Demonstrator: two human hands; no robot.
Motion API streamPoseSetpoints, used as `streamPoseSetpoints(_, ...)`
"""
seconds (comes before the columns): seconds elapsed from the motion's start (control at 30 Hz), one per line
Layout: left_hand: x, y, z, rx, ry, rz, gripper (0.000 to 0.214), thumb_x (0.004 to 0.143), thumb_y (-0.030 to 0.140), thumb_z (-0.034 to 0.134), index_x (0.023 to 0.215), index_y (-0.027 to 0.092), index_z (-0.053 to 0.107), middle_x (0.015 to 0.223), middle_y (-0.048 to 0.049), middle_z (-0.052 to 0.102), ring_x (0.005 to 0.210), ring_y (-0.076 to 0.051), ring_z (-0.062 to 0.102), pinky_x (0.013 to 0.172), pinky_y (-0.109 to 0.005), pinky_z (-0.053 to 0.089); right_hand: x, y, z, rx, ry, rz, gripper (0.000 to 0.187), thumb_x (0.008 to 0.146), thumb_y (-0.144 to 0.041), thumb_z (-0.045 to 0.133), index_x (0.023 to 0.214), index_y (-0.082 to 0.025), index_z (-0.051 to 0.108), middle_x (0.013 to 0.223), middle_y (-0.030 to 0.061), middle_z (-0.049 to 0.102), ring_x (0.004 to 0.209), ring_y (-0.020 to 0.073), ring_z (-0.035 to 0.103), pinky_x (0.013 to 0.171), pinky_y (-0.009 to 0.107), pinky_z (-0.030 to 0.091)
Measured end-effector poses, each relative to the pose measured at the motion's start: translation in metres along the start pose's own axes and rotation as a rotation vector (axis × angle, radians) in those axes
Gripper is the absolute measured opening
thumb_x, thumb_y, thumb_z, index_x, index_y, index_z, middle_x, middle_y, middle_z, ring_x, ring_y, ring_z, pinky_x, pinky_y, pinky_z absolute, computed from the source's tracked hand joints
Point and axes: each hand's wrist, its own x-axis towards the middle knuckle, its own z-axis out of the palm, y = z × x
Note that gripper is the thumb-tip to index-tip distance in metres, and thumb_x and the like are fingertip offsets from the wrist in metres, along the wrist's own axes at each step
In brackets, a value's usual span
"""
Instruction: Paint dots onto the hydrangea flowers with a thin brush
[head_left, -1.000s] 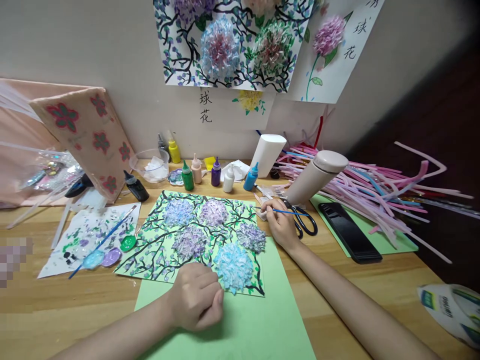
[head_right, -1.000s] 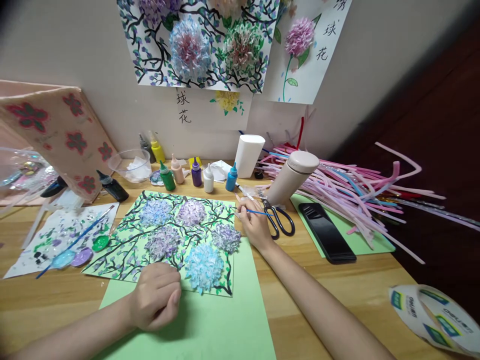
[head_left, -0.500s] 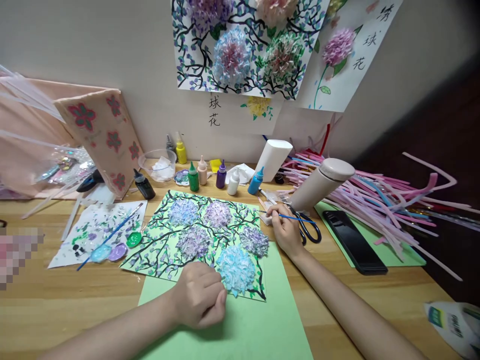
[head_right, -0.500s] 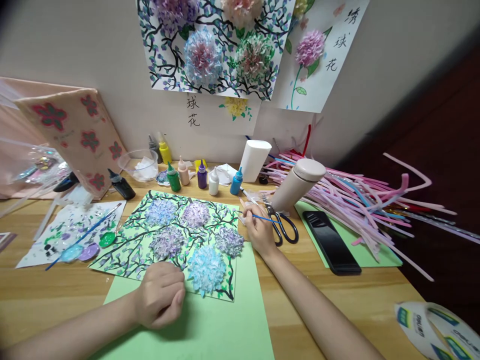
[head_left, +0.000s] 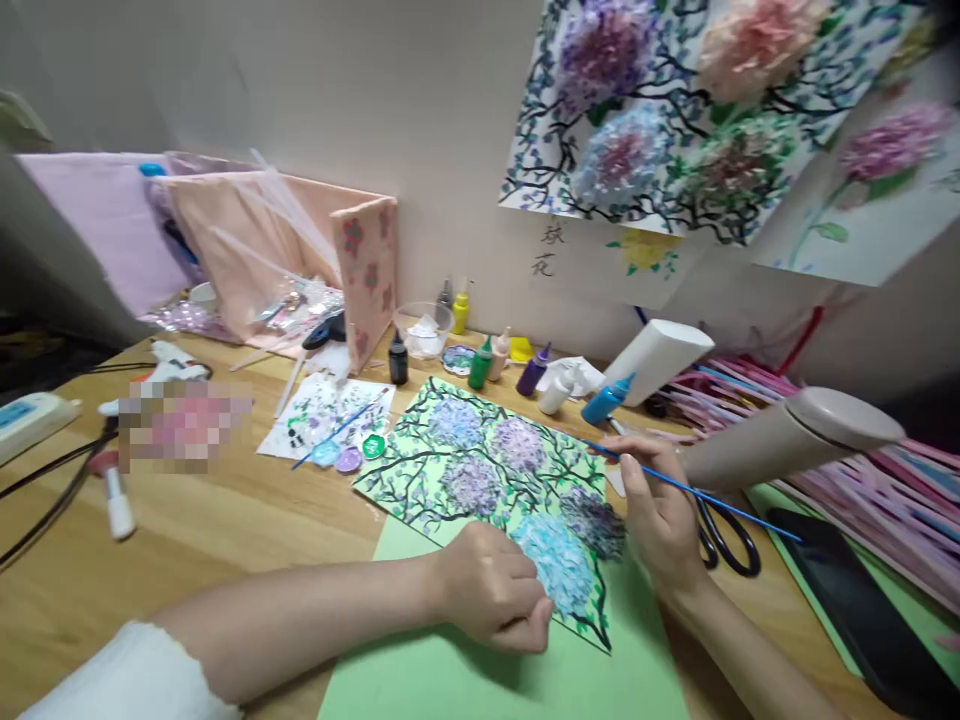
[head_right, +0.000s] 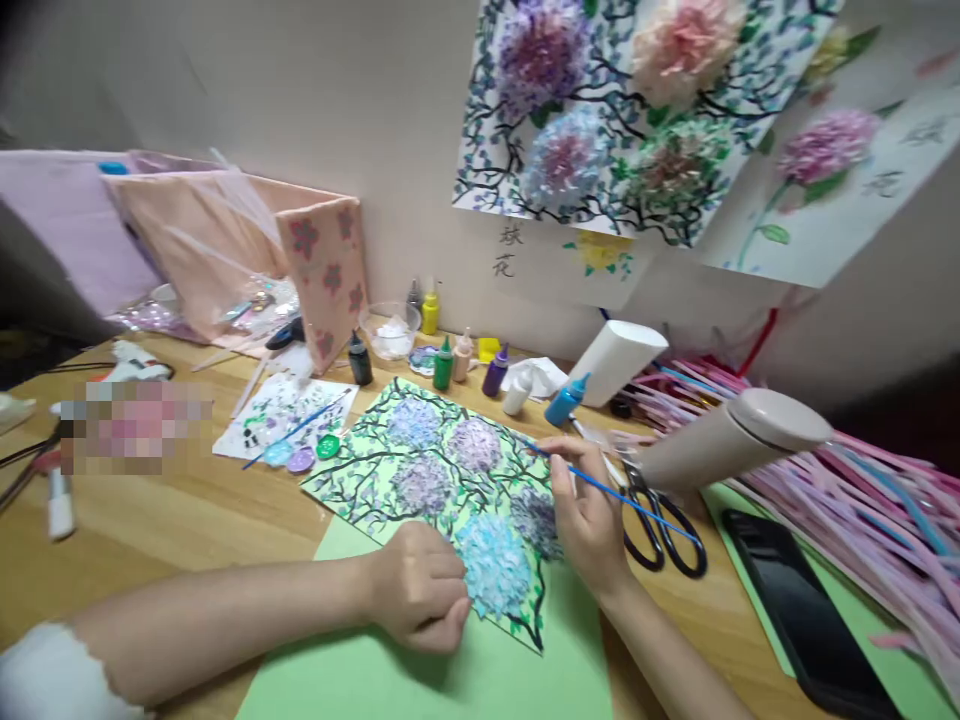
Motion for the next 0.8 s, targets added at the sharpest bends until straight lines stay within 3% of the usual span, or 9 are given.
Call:
streamPoseSetpoints(0.17,0.002,0.003,-0.001,-0.004,-0.207,-0.028,0.030,0.069,0.023,0.045,0.044,0.020,0.030,0.036,0.0074,0.029,0.033,-0.007,0.034,0.035,-0.021,0.027,0.028,-0.085,0.062,0.137,-0.576,-0.153,0.014,0.090,-0.023,0.041,0.096,-0.022,0.054,0.093,0.0047,0.061,0.089,0.0184,0.057,0.078,0.031,0.044)
streamPoseSetpoints(0.27,0.006,0.005,-0.005,-0.042,-0.289,-0.051,0.034,0.069,0.024,0.048,0.042,0.020,0.027,0.034,0.0084,0.025,0.034,-0.007,0.035,0.038,-0.022,0.032,0.036,-0.115,0.106,0.154,-0.786,-0.228,0.012,0.089,-0.020,0.042,0.093,-0.021,0.054,0.090,0.0050,0.062,0.086,0.0180,0.057,0.077,0.032,0.044)
streamPoseSetpoints(0.37,0.008,0.006,-0.006,-0.068,-0.336,-0.064,0.036,0.070,0.025,0.050,0.042,0.019,0.027,0.035,0.0089,0.025,0.035,-0.006,0.035,0.040,-0.023,0.035,0.038,-0.129,0.141,0.140,-0.841,-0.252,0.012,0.087,-0.016,0.043,0.091,-0.019,0.054,0.090,0.0054,0.061,0.087,0.0180,0.055,0.078,0.032,0.043)
streamPoseSetpoints(0.47,0.007,0.005,-0.003,-0.091,-0.335,-0.076,0.037,0.070,0.026,0.050,0.042,0.020,0.027,0.036,0.0089,0.024,0.034,-0.006,0.034,0.042,-0.024,0.037,0.038,-0.133,0.160,0.110,-0.877,-0.239,0.013,0.086,-0.015,0.043,0.089,-0.018,0.055,0.089,0.0053,0.061,0.086,0.0179,0.055,0.076,0.032,0.042)
streamPoseSetpoints(0.8,0.006,0.003,0.001,-0.134,-0.319,-0.076,0.034,0.071,0.026,0.050,0.041,0.020,0.034,0.037,0.0076,0.027,0.036,-0.008,0.036,0.045,-0.025,0.040,0.033,-0.132,0.172,0.081,-0.886,-0.250,0.012,0.086,-0.016,0.043,0.086,-0.018,0.055,0.085,0.0055,0.062,0.082,0.0178,0.055,0.075,0.031,0.041)
